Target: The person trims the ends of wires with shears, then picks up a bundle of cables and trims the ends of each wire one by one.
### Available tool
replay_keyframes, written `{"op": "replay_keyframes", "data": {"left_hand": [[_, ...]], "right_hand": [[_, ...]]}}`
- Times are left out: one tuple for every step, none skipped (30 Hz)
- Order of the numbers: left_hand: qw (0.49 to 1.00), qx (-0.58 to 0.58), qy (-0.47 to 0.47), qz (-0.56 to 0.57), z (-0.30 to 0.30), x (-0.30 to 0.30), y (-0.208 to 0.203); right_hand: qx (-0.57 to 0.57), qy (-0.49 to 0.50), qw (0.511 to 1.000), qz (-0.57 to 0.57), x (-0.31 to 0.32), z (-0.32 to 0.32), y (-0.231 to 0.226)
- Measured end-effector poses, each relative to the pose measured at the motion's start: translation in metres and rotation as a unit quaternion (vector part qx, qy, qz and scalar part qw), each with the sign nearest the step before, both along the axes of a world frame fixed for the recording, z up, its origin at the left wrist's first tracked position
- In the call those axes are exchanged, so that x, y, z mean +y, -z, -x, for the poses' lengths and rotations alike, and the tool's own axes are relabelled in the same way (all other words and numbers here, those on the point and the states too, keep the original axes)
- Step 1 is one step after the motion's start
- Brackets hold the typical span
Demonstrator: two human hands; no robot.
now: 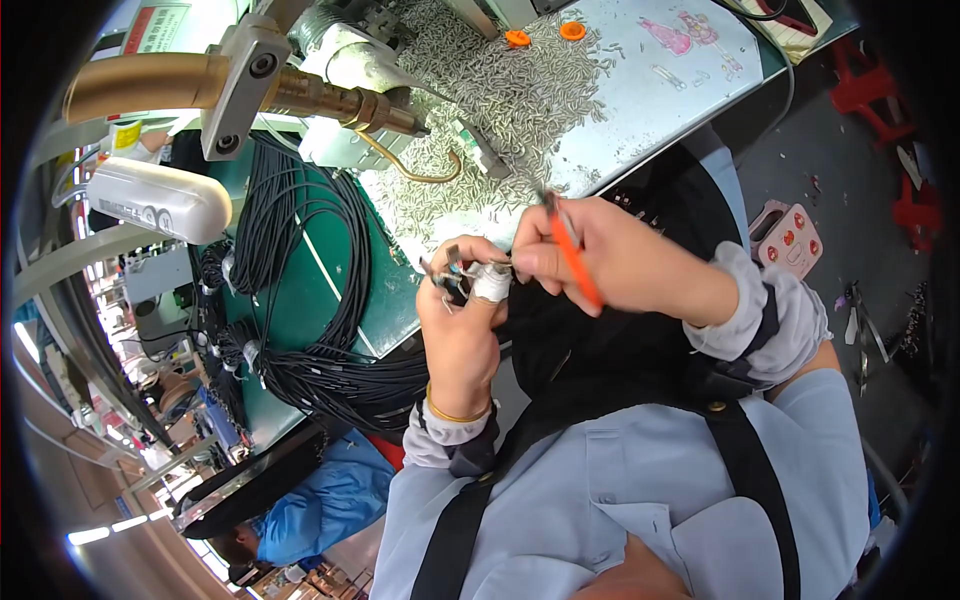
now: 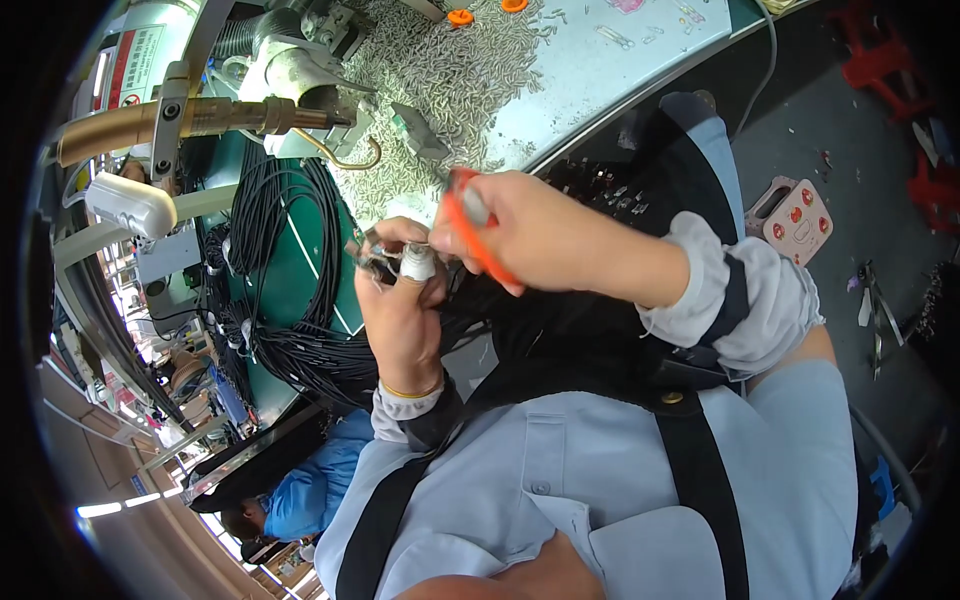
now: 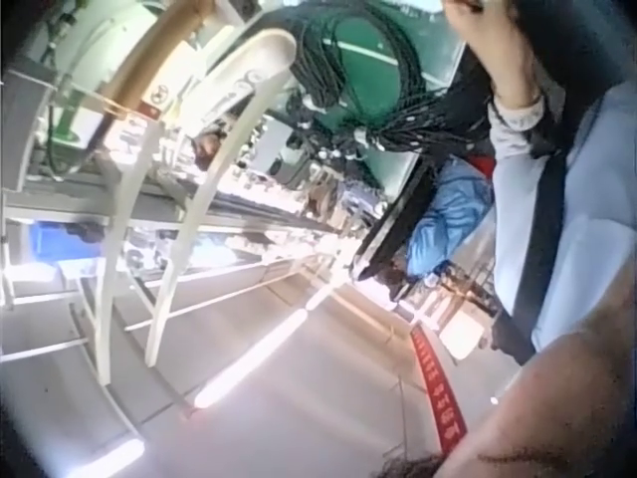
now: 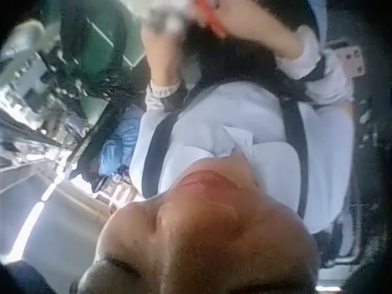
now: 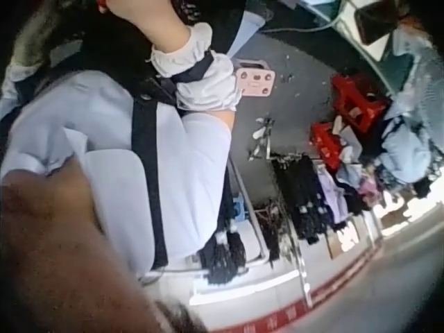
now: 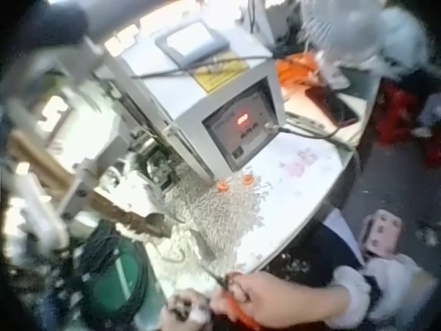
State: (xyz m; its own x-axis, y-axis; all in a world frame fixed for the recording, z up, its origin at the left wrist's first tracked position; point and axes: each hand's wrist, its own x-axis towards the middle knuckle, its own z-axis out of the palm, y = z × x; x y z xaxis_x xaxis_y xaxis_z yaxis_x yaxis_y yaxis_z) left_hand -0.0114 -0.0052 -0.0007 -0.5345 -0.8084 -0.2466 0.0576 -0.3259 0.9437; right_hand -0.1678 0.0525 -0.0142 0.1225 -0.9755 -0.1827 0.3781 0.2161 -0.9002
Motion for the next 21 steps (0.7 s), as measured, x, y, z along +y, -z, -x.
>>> {"op": "replay_keyframes", "data": {"left_hand": [[1.000, 0.000, 0.001, -0.001, -0.001, -0.002, -0.001], [0.998, 0.023, 0.015, -0.063, -0.003, -0.004, -0.003], [0.991, 0.047, 0.030, -0.125, -0.004, -0.006, -0.004], [0.979, 0.072, 0.044, -0.187, -0.006, -0.007, -0.005], [0.979, 0.071, 0.043, -0.187, -0.006, -0.008, -0.006], [0.986, 0.031, 0.039, -0.158, -0.007, -0.008, -0.008], [0.991, -0.009, 0.034, -0.129, -0.007, -0.008, -0.009], [0.993, -0.049, 0.030, -0.098, -0.007, -0.008, -0.010], [0.993, -0.049, 0.031, -0.099, -0.006, -0.007, -0.011], [0.994, -0.062, 0.022, -0.086, -0.005, -0.006, -0.012], [0.994, -0.075, 0.014, -0.073, -0.005, -0.005, -0.013], [0.994, -0.088, 0.006, -0.060, -0.004, -0.005, -0.013], [0.994, -0.089, 0.007, -0.061, -0.004, -0.004, -0.012], [0.995, -0.101, 0.006, -0.026, -0.004, -0.003, -0.010], [0.994, -0.113, 0.005, 0.009, -0.004, -0.003, -0.008], [0.991, -0.125, 0.004, 0.043, -0.004, -0.001, -0.006], [0.991, -0.125, 0.004, 0.043, -0.002, 0.001, -0.004], [0.978, -0.130, -0.008, 0.161, 0.000, 0.005, -0.002], [0.951, -0.133, -0.019, 0.278, 0.002, 0.008, 0.000], [0.911, -0.134, -0.030, 0.390, 0.004, 0.011, 0.002], [0.911, -0.134, -0.030, 0.390, 0.006, 0.012, 0.002]], "right_hand": [[0.000, 0.001, 1.000, -0.001, 0.001, 0.001, 0.001], [0.238, 0.068, 0.956, 0.155, 0.001, 0.003, 0.003], [0.456, 0.130, 0.829, 0.298, 0.000, 0.004, 0.005], [0.633, 0.180, 0.628, 0.414, 0.000, 0.006, 0.005], [0.633, 0.179, 0.629, 0.414, -0.001, 0.007, 0.006], [0.621, 0.182, 0.641, 0.412, -0.003, 0.010, 0.003], [0.610, 0.185, 0.653, 0.409, -0.004, 0.012, 0.000], [0.599, 0.189, 0.664, 0.406, -0.004, 0.013, -0.001], [0.599, 0.188, 0.664, 0.406, -0.003, 0.013, -0.001], [0.604, 0.198, 0.651, 0.415, -0.002, 0.013, -0.001], [0.608, 0.207, 0.639, 0.425, -0.001, 0.012, -0.001], [0.612, 0.216, 0.626, 0.434, 0.001, 0.011, 0.000], [0.612, 0.216, 0.626, 0.433, 0.002, 0.009, 0.000], [0.609, 0.214, 0.643, 0.413, 0.004, 0.007, 0.000], [0.605, 0.212, 0.659, 0.393, 0.005, 0.004, 0.001], [0.601, 0.209, 0.675, 0.373, 0.006, 0.001, 0.002], [0.601, 0.209, 0.675, 0.373, 0.007, -0.003, 0.003], [0.555, 0.220, 0.724, 0.345, 0.007, -0.007, 0.006], [0.505, 0.231, 0.769, 0.316, 0.007, -0.012, 0.010], [0.453, 0.240, 0.810, 0.284, 0.007, -0.014, 0.012], [0.453, 0.239, 0.810, 0.284, 0.007, -0.015, 0.014]]}}
